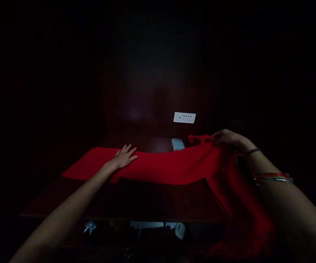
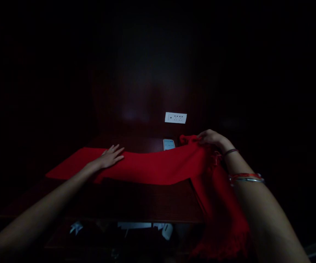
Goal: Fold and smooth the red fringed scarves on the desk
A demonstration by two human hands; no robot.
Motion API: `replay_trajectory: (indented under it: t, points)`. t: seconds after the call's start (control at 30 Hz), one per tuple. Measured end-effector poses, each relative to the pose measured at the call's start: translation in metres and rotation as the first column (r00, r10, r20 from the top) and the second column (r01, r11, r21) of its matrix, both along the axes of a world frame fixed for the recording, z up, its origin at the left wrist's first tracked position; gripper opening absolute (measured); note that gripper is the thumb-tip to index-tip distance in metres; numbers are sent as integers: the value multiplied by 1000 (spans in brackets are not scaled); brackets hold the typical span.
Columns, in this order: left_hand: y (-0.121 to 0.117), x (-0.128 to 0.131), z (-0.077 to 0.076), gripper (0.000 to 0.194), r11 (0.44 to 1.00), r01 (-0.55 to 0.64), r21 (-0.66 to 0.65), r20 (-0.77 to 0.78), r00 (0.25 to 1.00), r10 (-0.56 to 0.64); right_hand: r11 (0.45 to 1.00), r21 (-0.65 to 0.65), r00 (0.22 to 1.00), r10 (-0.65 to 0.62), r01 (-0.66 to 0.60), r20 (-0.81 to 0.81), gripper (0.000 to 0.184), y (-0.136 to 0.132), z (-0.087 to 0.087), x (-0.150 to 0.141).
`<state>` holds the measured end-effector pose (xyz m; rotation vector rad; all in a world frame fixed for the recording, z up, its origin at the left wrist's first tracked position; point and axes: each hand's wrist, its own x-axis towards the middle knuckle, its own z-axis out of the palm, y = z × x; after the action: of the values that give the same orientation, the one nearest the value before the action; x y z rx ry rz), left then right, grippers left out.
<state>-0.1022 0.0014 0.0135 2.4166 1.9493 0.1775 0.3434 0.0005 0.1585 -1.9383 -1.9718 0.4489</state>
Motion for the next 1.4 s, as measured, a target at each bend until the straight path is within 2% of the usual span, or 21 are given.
replay_trajectory:
  t: [0.1, 0.2, 0.3, 0.37, 0.43, 0.5, 0.57, 0.63, 0.7, 0.77, 0.87, 0.93, 1.0, 1.07, 1.2, 1.27, 1.33, 1.4]
  points:
    - [5, 42, -9, 62, 999, 51, 8, 26, 998, -51, 998, 28, 993, -53, 50, 104, 38, 1, 14, 0]
    - [8, 67, -26, 61, 998, 57, -21, 23, 998, -56, 990, 61, 948, -136, 123, 287, 39, 0, 20, 2]
    - [11, 73, -40, 59, 999, 36, -32, -9, 999, -36, 994, -10, 925, -98, 109, 367, 35, 0, 14, 10]
    - [12, 71, -43, 58, 999, 36, -31, -24, 999, -37, 994, -60, 928, -62, 90, 368, 27, 3, 6, 18]
    - [13, 69, -43, 58, 999, 34, -35, -32, 999, -35, 994, -35, 916, -80, 101, 394, 24, 7, -2, 24]
    - [13, 69, -42, 58, 999, 29, -33, -37, 999, -30, 987, 89, 880, -161, 135, 446, 27, 8, -10, 23]
    - [14, 69, -41, 58, 1000, 27, -16, -37, 999, -28, 940, 314, 818, -285, 136, 500, 29, 6, -20, 14]
    - [14, 71, -42, 57, 999, 27, 22, -42, 999, -26, 843, 536, 753, -378, 40, 539, 29, -1, -34, -5]
    - [13, 72, -42, 55, 997, 48, 67, -56, 997, -44, 779, 612, 735, -334, -137, 590, 29, -10, -51, -32]
    - [11, 74, -42, 53, 991, 118, 65, -64, 991, -114, 761, 576, 744, -192, -298, 640, 30, -19, -71, -61]
    - [8, 75, -41, 51, 969, 247, -10, -47, 968, -247, 764, 399, 696, 90, -507, 712, 33, -31, -101, -92]
    - [7, 74, -41, 51, 957, 286, -48, -33, 957, -287, 765, 313, 663, 193, -564, 723, 39, -36, -116, -99]
    - [7, 73, -41, 52, 955, 284, -79, -20, 958, -287, 785, 269, 655, 218, -558, 723, 45, -38, -123, -94]
    - [8, 73, -41, 54, 958, 268, -105, -9, 963, -271, 812, 282, 676, 177, -511, 715, 49, -34, -122, -83]
    - [8, 74, -38, 55, 959, 259, -116, 0, 965, -260, 853, 364, 748, 47, -375, 662, 52, -14, -103, -66]
    - [6, 75, -36, 54, 960, 256, -117, -1, 966, -258, 906, 274, 739, 61, -323, 671, 52, -2, -95, -67]
    - [5, 75, -35, 54, 961, 251, -117, -6, 967, -253, 953, 128, 692, 104, -275, 714, 48, 9, -90, -74]
    - [5, 75, -35, 54, 962, 245, -120, -11, 969, -248, 970, 23, 647, 144, -243, 749, 40, 17, -86, -81]
